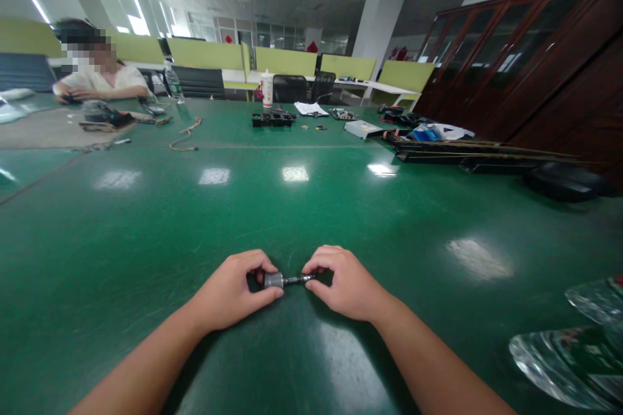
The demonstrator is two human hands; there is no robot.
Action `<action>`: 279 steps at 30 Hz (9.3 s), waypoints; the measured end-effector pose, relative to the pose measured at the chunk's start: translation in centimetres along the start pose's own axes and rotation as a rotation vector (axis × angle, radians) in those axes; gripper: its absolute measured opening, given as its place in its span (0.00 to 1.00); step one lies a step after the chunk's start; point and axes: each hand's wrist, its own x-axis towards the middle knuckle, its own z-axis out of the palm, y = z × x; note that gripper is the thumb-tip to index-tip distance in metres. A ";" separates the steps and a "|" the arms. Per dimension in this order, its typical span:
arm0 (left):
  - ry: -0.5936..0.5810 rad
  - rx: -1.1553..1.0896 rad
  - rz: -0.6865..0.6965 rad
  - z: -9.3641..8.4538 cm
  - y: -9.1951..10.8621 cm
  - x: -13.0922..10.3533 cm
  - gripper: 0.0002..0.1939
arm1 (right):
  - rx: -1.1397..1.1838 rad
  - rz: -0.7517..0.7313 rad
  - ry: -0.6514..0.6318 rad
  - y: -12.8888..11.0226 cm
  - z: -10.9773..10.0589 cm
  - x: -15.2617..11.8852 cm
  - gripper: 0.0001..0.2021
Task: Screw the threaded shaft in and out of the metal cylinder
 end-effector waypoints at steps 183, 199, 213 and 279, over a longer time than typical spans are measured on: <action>-0.048 0.042 0.058 0.2 -0.5 0.1 0.08 | -0.021 -0.078 -0.048 -1.0 1.9 0.3 0.08; -0.042 0.040 0.066 0.1 -0.3 -0.1 0.09 | -0.002 -0.066 -0.039 -1.3 1.4 0.4 0.06; -0.044 0.043 0.061 0.1 -0.3 0.0 0.09 | -0.025 -0.066 -0.039 -1.2 1.1 0.3 0.06; -0.003 0.002 0.141 0.3 -0.6 -0.2 0.08 | 0.036 -0.043 0.026 -1.2 2.0 0.5 0.06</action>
